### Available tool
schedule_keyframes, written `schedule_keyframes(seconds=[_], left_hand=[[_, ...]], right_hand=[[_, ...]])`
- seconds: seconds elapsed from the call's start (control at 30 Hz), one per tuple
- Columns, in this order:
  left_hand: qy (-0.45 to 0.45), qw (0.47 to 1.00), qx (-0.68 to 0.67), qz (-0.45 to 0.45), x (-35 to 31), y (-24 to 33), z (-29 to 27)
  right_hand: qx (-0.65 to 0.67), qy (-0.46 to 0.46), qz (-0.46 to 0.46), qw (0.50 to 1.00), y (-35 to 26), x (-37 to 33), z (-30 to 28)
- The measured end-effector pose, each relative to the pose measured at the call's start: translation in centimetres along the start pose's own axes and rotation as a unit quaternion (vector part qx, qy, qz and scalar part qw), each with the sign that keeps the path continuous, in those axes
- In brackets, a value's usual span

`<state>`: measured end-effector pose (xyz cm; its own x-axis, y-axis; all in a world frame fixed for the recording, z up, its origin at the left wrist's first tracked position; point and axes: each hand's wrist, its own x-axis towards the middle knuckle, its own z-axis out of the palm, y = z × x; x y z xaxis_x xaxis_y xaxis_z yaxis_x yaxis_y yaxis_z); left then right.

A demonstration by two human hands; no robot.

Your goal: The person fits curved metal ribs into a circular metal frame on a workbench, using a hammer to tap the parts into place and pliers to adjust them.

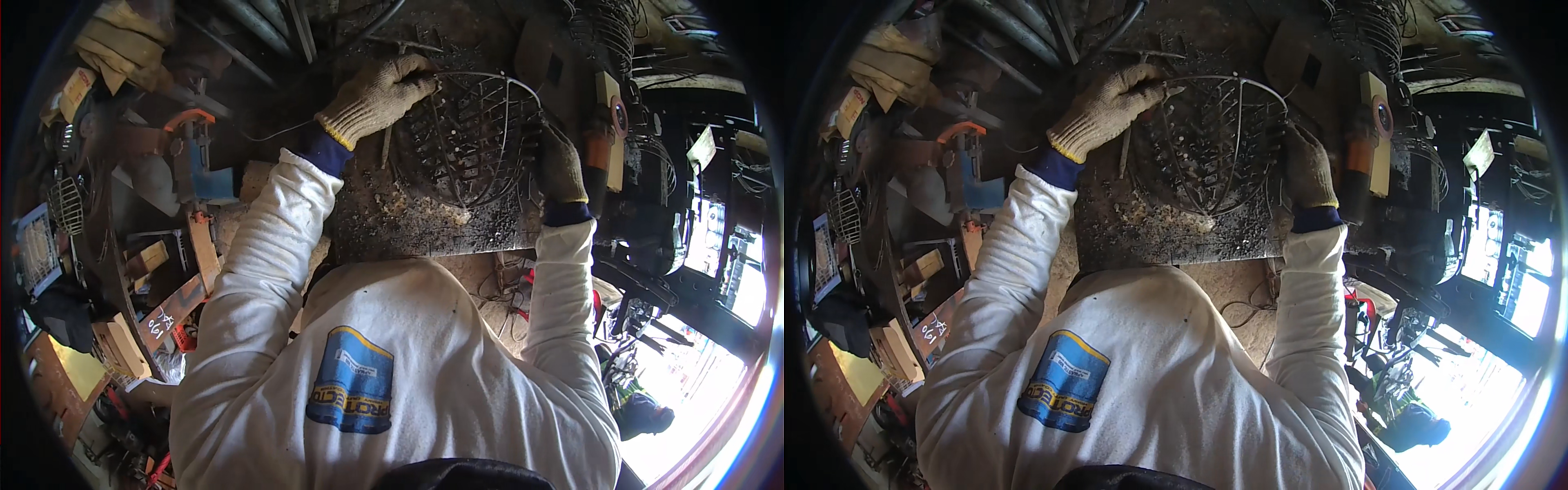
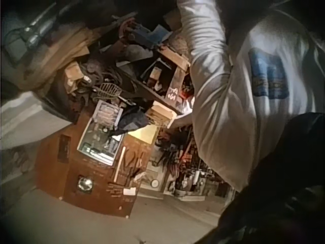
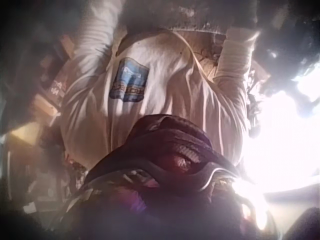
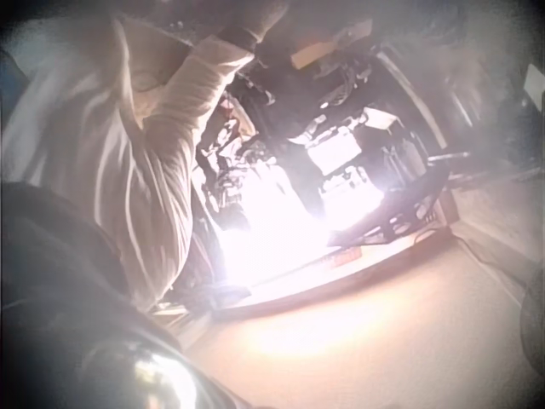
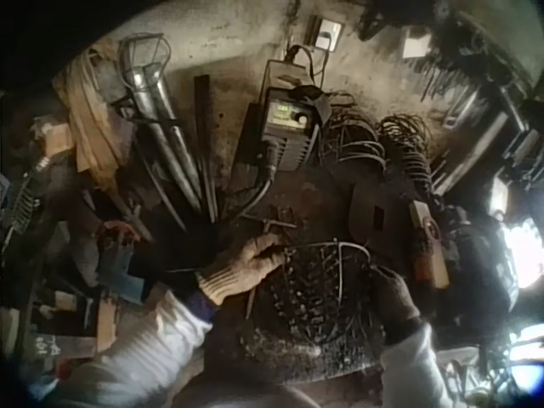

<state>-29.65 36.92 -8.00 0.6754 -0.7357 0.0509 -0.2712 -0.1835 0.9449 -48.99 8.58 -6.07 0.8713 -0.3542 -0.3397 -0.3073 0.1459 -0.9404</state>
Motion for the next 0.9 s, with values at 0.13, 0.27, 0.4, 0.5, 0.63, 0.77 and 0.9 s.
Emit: schedule_keyframes(seconds=[0.13,0.27,0.4,0.5,0.63,0.77,0.9], left_hand=[[0.058,0.998,-0.021,0.033,-0.4,-0.5,0.9],[0.07,0.996,-0.029,0.056,-0.5,1.5,0.6],[0.049,0.999,0.01,-0.005,-0.9,4.3,-0.1],[0.07,0.991,0.075,0.09,-1.9,3.3,0.4],[0.11,0.992,0.025,0.052,-3.4,2.7,1.0],[0.149,0.985,0.053,0.067,-4.1,2.5,1.2],[0.158,0.98,0.076,0.089,-5.9,3.3,1.2]], right_hand=[[-0.032,0.058,-0.033,0.997,-1.1,-0.7,1.9],[-0.073,0.133,-0.04,0.988,-2.0,-0.6,2.3],[-0.135,0.15,-0.058,0.978,-2.7,-0.9,1.4],[-0.096,0.165,-0.048,0.981,-4.2,-2.9,3.1],[-0.096,0.138,-0.037,0.985,-2.4,-2.9,3.1],[-0.108,0.169,-0.094,0.975,-1.6,-3.0,3.7],[-0.167,0.208,-0.058,0.962,-2.0,-5.8,5.1]])
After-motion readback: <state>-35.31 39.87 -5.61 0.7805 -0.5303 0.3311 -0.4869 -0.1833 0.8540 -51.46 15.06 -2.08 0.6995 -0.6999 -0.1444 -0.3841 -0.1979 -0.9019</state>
